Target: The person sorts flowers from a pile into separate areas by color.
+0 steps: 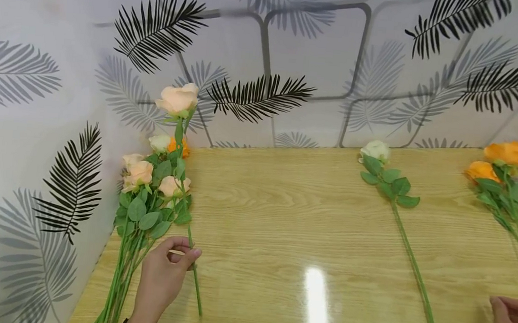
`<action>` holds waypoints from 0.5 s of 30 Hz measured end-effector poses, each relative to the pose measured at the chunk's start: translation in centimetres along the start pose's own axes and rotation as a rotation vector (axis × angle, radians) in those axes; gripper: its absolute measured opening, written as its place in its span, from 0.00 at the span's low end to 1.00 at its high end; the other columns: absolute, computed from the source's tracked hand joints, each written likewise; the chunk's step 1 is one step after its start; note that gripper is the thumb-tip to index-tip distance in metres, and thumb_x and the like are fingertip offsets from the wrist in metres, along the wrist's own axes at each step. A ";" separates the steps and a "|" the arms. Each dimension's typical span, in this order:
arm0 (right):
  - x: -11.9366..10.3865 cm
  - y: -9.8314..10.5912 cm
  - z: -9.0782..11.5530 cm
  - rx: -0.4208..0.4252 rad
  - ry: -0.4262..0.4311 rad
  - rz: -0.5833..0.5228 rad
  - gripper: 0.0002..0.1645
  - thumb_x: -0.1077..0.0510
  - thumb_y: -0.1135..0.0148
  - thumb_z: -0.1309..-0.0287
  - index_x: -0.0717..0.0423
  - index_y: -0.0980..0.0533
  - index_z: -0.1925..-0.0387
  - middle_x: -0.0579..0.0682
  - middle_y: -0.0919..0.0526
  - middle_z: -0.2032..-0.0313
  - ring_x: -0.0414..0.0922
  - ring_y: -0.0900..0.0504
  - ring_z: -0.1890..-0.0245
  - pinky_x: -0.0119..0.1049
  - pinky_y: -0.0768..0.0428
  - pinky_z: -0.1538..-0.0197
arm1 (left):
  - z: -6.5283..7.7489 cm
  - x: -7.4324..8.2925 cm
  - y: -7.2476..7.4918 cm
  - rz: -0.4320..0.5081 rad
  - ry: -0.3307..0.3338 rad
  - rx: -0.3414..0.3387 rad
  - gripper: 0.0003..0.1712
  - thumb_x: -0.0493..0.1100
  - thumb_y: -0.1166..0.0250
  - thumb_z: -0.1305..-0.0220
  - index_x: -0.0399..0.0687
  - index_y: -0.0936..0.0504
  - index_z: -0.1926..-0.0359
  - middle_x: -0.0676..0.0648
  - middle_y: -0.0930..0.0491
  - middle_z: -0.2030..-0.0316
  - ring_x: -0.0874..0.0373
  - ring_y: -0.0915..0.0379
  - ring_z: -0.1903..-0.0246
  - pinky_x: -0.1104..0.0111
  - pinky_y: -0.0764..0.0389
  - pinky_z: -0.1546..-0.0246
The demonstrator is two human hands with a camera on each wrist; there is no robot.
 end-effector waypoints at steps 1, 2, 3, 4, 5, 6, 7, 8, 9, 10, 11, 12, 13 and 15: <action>-0.3 0.1 0.1 -0.005 0.019 0.003 0.19 0.66 0.50 0.12 0.82 0.25 0.38 0.82 0.21 0.49 0.14 0.48 0.74 0.20 0.39 0.66 | 0.1 0.1 -0.4 0.009 -0.014 -0.003 0.22 0.53 0.21 0.24 0.41 0.11 0.42 0.44 0.10 0.53 0.55 0.10 0.66 0.63 0.21 0.73; -0.6 0.2 0.1 -0.009 0.034 0.006 0.18 0.66 0.49 0.12 0.82 0.24 0.38 0.81 0.20 0.51 0.13 0.48 0.74 0.18 0.39 0.68 | 0.2 0.4 -0.7 0.008 -0.011 -0.017 0.22 0.53 0.21 0.24 0.42 0.11 0.42 0.44 0.10 0.52 0.55 0.11 0.65 0.64 0.21 0.73; -0.9 0.3 0.2 -0.018 0.059 0.004 0.18 0.67 0.48 0.13 0.82 0.23 0.39 0.82 0.19 0.53 0.12 0.48 0.76 0.16 0.39 0.71 | 0.4 0.8 -1.0 0.012 -0.017 -0.025 0.22 0.52 0.21 0.23 0.42 0.12 0.42 0.44 0.10 0.52 0.55 0.11 0.65 0.64 0.22 0.73; -1.2 0.4 0.3 -0.023 0.082 0.004 0.18 0.67 0.47 0.13 0.83 0.23 0.40 0.82 0.18 0.54 0.11 0.47 0.76 0.15 0.39 0.72 | 0.6 1.3 -1.3 0.014 -0.016 -0.033 0.21 0.51 0.22 0.23 0.42 0.12 0.42 0.44 0.10 0.52 0.55 0.11 0.65 0.65 0.22 0.73; -1.6 0.5 0.5 -0.021 0.107 0.004 0.17 0.68 0.46 0.14 0.83 0.22 0.41 0.83 0.17 0.55 0.10 0.47 0.75 0.13 0.39 0.73 | 0.9 2.1 -1.4 0.011 0.003 -0.048 0.21 0.49 0.22 0.23 0.41 0.12 0.40 0.43 0.10 0.51 0.55 0.10 0.63 0.65 0.21 0.71; -2.0 0.6 0.7 -0.029 0.120 0.015 0.18 0.67 0.46 0.15 0.83 0.21 0.41 0.83 0.17 0.54 0.14 0.38 0.75 0.13 0.40 0.73 | 1.1 2.6 -1.6 0.010 0.003 -0.057 0.21 0.48 0.22 0.23 0.40 0.12 0.40 0.42 0.10 0.51 0.54 0.10 0.63 0.66 0.22 0.72; -2.3 0.6 0.8 -0.030 0.135 0.023 0.18 0.67 0.45 0.15 0.83 0.21 0.41 0.83 0.17 0.52 0.13 0.39 0.74 0.13 0.40 0.73 | 1.3 3.2 -1.9 0.011 -0.002 -0.062 0.20 0.46 0.23 0.23 0.39 0.13 0.40 0.42 0.10 0.51 0.55 0.10 0.63 0.67 0.23 0.73; -2.7 0.7 1.0 -0.037 0.153 0.026 0.17 0.68 0.44 0.15 0.83 0.20 0.42 0.83 0.16 0.51 0.12 0.39 0.74 0.12 0.39 0.73 | 1.5 3.8 -2.0 0.015 0.001 -0.071 0.19 0.45 0.23 0.23 0.38 0.13 0.40 0.42 0.10 0.51 0.54 0.10 0.63 0.68 0.24 0.73; -3.2 0.6 1.3 -0.032 0.174 0.033 0.17 0.68 0.43 0.16 0.82 0.19 0.42 0.83 0.16 0.49 0.11 0.39 0.73 0.11 0.40 0.73 | 1.7 4.3 -2.2 0.024 -0.011 -0.076 0.19 0.44 0.22 0.23 0.38 0.13 0.40 0.42 0.10 0.53 0.54 0.10 0.63 0.68 0.26 0.74; -2.7 0.3 1.0 -0.026 0.209 0.048 0.18 0.65 0.42 0.15 0.81 0.19 0.42 0.82 0.15 0.48 0.11 0.39 0.72 0.11 0.38 0.72 | 1.9 4.8 -2.4 0.030 -0.016 -0.081 0.19 0.44 0.22 0.23 0.37 0.13 0.41 0.43 0.09 0.55 0.54 0.10 0.63 0.69 0.26 0.74; -2.9 0.1 1.2 -0.043 0.239 0.064 0.18 0.64 0.42 0.14 0.81 0.18 0.42 0.81 0.15 0.46 0.17 0.31 0.71 0.12 0.37 0.72 | 2.0 5.3 -2.6 0.039 -0.028 -0.085 0.19 0.44 0.22 0.23 0.37 0.13 0.42 0.43 0.09 0.57 0.54 0.10 0.64 0.69 0.27 0.75; -3.2 0.0 1.4 -0.049 0.275 0.064 0.18 0.64 0.40 0.14 0.80 0.17 0.43 0.80 0.14 0.47 0.17 0.30 0.70 0.11 0.36 0.71 | 2.1 5.6 -2.8 0.047 -0.033 -0.091 0.18 0.44 0.22 0.24 0.37 0.13 0.42 0.43 0.09 0.58 0.55 0.10 0.65 0.69 0.28 0.75; -3.5 -0.2 1.6 -0.055 0.311 0.055 0.17 0.63 0.38 0.15 0.78 0.16 0.44 0.78 0.12 0.50 0.10 0.37 0.70 0.10 0.34 0.70 | 2.2 6.1 -3.0 0.062 -0.045 -0.096 0.18 0.44 0.22 0.24 0.38 0.12 0.43 0.43 0.08 0.59 0.56 0.10 0.65 0.70 0.28 0.75; -4.1 -0.6 2.3 -0.081 0.366 0.049 0.17 0.59 0.35 0.15 0.73 0.14 0.45 0.69 0.08 0.54 0.10 0.34 0.69 0.10 0.32 0.69 | 2.3 6.8 -3.5 0.087 -0.070 -0.112 0.18 0.44 0.21 0.25 0.37 0.13 0.43 0.43 0.08 0.60 0.57 0.11 0.67 0.70 0.27 0.75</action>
Point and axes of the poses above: each hand's wrist, its own z-axis away from the middle knuckle, its own y-axis out of the back of the hand, x = y × z, the point moved 6 cm from there along -z, towards the middle knuckle
